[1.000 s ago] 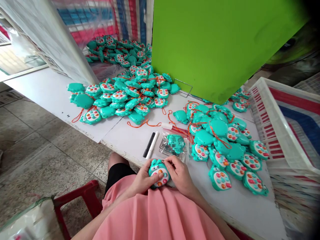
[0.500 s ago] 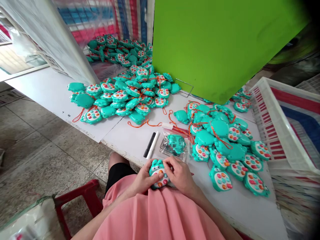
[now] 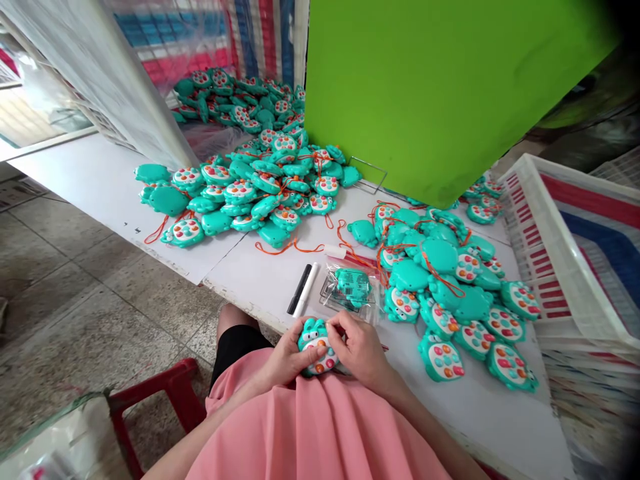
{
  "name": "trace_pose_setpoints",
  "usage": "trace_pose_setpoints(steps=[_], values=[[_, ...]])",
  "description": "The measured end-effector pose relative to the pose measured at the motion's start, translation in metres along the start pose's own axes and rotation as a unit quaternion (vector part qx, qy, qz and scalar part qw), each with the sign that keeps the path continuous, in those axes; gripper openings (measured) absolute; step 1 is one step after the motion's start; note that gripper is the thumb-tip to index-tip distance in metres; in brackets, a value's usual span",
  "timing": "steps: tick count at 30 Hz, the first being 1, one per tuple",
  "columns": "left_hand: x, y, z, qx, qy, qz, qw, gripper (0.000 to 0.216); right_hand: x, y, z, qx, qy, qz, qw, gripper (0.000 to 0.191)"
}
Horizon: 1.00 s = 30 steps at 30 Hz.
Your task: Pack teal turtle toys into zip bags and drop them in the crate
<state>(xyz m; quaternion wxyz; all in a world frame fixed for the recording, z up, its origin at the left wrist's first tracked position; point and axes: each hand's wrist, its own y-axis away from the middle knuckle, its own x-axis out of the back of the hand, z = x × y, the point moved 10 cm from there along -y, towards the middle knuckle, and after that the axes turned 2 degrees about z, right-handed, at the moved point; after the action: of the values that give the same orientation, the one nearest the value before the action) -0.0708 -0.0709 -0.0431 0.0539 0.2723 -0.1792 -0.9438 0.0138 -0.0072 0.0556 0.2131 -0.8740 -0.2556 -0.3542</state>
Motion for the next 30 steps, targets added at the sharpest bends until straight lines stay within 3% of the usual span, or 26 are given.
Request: trace_pose_setpoints(steps=[8, 15, 17, 20, 23, 25, 27, 30], values=[[0.001, 0.000, -0.001, 0.022, 0.021, -0.004, 1.000, 0.050, -0.002, 0.000, 0.021, -0.061, -0.057, 0.021, 0.996, 0.012], [0.008, 0.000, 0.003, 0.042, 0.148, 0.018, 0.988, 0.053, 0.021, 0.026, 0.037, 0.014, 0.054, 0.017, 0.998, 0.017], [0.003, 0.001, 0.011, 0.039, 0.150, -0.002, 0.988, 0.063, 0.028, 0.035, 0.045, 0.039, 0.103, 0.023, 0.994, 0.016], [-0.003, 0.003, 0.024, 0.021, 0.110, -0.019, 0.994, 0.079, 0.045, 0.042, 0.049, 0.071, 0.141, 0.081, 0.984, 0.017], [-0.002, 0.002, 0.033, 0.013, 0.074, 0.007, 0.997, 0.072, 0.060, 0.040, 0.044, 0.059, 0.104, 0.136, 0.983, 0.020], [-0.004, 0.001, 0.036, 0.017, 0.068, 0.011, 0.997, 0.069, 0.060, 0.033, 0.035, 0.044, 0.057, 0.133, 0.989, 0.023], [-0.009, 0.000, 0.038, 0.020, 0.075, 0.005, 0.997, 0.068, 0.048, 0.024, 0.017, 0.062, 0.035, 0.090, 0.993, 0.032], [-0.014, -0.003, 0.041, 0.021, 0.111, -0.003, 0.994, 0.064, 0.020, 0.012, -0.016, 0.145, 0.048, 0.005, 0.988, 0.060]])
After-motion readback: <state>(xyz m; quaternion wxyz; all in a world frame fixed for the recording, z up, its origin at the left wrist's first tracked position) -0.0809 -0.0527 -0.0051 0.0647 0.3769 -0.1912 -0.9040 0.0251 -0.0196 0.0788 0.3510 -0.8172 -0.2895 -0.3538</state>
